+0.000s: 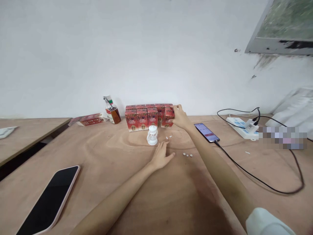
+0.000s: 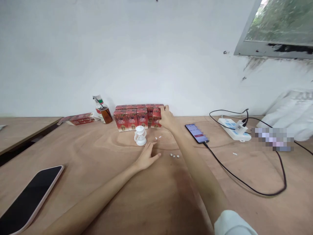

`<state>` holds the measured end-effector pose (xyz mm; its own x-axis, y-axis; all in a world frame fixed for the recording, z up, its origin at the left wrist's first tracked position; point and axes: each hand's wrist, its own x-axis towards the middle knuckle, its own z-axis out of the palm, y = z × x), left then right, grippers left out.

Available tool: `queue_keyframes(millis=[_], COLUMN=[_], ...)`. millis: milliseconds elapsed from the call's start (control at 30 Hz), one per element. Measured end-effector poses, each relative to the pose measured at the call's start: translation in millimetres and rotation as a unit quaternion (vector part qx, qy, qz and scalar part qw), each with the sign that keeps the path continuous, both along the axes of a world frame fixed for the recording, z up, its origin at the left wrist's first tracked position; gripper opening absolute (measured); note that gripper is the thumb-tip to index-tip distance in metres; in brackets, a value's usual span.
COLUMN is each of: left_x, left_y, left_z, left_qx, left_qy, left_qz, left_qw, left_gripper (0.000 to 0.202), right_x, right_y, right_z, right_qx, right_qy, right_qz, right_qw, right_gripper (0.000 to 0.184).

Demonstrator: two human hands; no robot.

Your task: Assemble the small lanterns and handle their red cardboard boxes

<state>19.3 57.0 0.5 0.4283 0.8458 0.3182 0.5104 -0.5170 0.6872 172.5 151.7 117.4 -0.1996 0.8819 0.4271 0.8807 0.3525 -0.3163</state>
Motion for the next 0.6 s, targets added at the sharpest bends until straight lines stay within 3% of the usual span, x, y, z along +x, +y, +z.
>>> queue_keyframes(millis=[167, 333, 467, 533, 600], left_x=[-2, -2, -4, -9, -15], left_y=[-1, 1, 4, 7, 10], left_z=[4.2, 3.5, 2.4, 3.9, 6.2], left_qx=[-0.032, -0.053, -0.046, 0.011, 0.106], left_qy=[-0.009, -0.055, -0.096, -0.068, 0.015], left_qz=[0.023, 0.038, 0.06, 0.069, 0.058], left_qw=[0.999, 0.996, 0.993, 0.995, 0.993], left_gripper=[0.038, 0.028, 0.021, 0.024, 0.027], right_x=[-17, -23, -3, 18, 45], right_y=[36, 48, 22, -5, -40], right_z=[-19.6, -33.4, -41.7, -53.0, -70.3], right_qx=[-0.027, -0.008, 0.011, 0.013, -0.017], right_qy=[-0.005, 0.012, 0.024, 0.039, 0.066], right_qz=[0.02, 0.069, 0.084, 0.106, 0.078], right_qw=[0.999, 0.998, 0.996, 0.994, 0.995], right_gripper=[0.067, 0.071, 0.07, 0.062, 0.059])
